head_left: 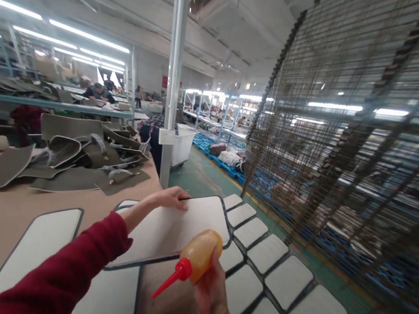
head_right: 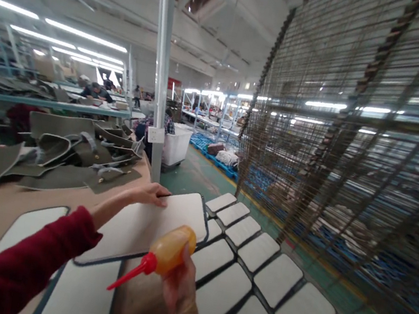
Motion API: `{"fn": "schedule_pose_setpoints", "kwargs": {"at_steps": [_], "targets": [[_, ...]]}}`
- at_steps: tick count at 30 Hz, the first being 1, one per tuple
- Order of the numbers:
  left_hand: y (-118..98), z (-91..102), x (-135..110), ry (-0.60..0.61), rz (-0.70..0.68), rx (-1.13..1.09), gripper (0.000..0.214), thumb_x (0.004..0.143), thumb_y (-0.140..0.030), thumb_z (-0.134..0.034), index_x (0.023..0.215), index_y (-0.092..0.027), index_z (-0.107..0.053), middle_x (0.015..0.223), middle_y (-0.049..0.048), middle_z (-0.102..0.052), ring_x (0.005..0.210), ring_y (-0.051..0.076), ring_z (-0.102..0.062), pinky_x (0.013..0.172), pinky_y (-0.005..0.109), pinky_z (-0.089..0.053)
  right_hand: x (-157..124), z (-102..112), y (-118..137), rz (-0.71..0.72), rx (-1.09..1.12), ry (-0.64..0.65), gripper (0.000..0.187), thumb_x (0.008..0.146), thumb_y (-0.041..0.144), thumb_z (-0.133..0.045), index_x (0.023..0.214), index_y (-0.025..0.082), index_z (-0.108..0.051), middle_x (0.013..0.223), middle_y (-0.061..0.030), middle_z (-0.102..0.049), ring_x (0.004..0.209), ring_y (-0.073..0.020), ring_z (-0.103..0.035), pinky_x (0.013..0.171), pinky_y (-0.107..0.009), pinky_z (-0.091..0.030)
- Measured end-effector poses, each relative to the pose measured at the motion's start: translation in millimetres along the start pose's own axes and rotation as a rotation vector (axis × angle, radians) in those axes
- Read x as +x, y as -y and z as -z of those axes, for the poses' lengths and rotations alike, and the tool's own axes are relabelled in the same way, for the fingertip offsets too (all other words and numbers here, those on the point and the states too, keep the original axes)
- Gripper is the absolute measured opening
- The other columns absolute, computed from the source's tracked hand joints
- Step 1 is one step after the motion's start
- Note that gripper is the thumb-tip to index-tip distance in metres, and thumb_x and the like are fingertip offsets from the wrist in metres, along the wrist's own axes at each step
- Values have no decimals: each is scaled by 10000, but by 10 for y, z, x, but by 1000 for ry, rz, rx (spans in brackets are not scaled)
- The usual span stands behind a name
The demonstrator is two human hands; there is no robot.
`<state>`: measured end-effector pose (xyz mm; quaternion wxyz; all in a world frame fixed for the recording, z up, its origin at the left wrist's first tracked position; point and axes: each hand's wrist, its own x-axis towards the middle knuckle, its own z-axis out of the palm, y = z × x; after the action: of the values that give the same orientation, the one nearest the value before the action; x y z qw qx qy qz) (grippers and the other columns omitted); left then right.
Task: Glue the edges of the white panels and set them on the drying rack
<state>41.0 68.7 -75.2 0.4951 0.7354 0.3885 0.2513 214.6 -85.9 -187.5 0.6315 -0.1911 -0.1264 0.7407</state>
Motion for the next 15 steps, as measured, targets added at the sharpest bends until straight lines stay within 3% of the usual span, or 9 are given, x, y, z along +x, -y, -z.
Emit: {"fn": "schedule_pose_setpoints", "kwargs": {"at_steps": [3,6,10,12,15], "targets": [[172,146,-133,18,-76,23,156,613,-227,-738,746,-146,-750,650,-31,-686,601,158,-571,551,201,-404,-87,79,-56,49,72,-69,398,678,390,-811,975,142,-718,957,-99,-764,861,-210,-724,795,-316,-571],[279,265,-330,9,-84,2,211,645,-220,-738,840,-146,-766,729,-4,-711,675,190,-604,611,211,-430,-219,111,76,201,60,-128,381,695,410,-793,984,172,-721,981,-83,-762,896,-201,-719,805,-306,-572],[269,311,-637,60,19,-207,358,596,-111,-771,951,-160,-763,845,31,-736,831,259,-647,722,252,-482,-331,-107,566,506,-59,-182,456,588,447,-852,951,201,-727,954,-55,-767,905,-209,-706,912,-357,-534],[211,309,-771,106,89,-329,386,589,-64,-760,960,-172,-761,847,35,-739,883,288,-656,762,286,-498,-339,-265,842,653,-131,-168,494,539,432,-878,965,237,-718,994,-29,-759,936,-222,-695,1033,-429,-448],[87,300,-924,151,214,-444,397,585,-23,-738,946,-187,-762,801,32,-739,909,319,-666,777,328,-514,-336,-443,1158,758,-246,-100,539,503,438,-889,971,239,-710,1023,-43,-749,1013,-269,-669,1101,-518,-348]]}}
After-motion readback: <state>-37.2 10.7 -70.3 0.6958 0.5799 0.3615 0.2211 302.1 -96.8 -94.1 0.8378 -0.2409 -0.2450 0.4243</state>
